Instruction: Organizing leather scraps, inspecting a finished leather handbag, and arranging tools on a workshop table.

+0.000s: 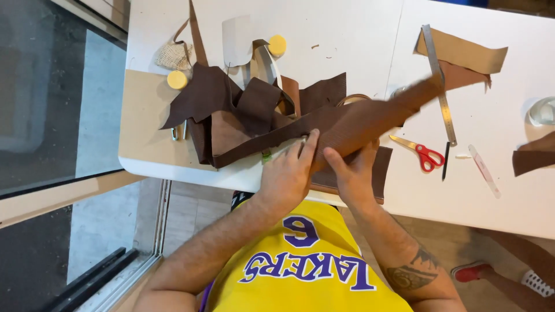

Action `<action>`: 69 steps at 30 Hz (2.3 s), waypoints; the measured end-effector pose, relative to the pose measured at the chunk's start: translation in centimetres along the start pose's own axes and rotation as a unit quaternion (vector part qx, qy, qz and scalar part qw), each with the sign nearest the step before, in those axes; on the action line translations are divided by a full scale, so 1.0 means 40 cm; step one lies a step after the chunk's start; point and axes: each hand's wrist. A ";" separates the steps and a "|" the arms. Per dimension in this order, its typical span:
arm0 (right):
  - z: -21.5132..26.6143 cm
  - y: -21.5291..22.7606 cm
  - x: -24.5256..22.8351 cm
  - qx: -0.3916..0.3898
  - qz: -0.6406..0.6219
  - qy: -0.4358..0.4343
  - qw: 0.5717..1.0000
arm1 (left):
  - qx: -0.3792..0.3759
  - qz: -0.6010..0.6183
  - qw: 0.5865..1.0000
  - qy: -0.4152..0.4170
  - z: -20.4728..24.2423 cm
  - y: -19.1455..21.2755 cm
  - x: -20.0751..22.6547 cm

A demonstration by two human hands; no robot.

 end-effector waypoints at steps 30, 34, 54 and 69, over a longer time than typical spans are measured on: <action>-0.141 0.100 0.338 -0.043 -0.437 -0.084 0.894 | -0.104 0.260 0.959 -0.047 -0.134 -0.016 -0.107; -0.146 0.077 0.264 -0.071 -0.420 -0.059 0.903 | -0.107 0.205 0.973 0.013 -0.158 -0.060 -0.090; -0.144 -0.011 0.149 -0.058 -0.126 0.026 0.990 | 0.146 0.270 0.931 0.198 0.053 0.126 -0.482; 0.044 -0.155 0.409 -0.139 0.156 -0.244 0.947 | -0.062 0.164 0.909 0.377 0.049 -0.005 -1.174</action>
Point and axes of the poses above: each hand's wrist, its own z-axis away from the middle knuckle, its own y-axis out of the back of the hand, x = y × z, and after that the axes turned 12 degrees about -x, right-handed
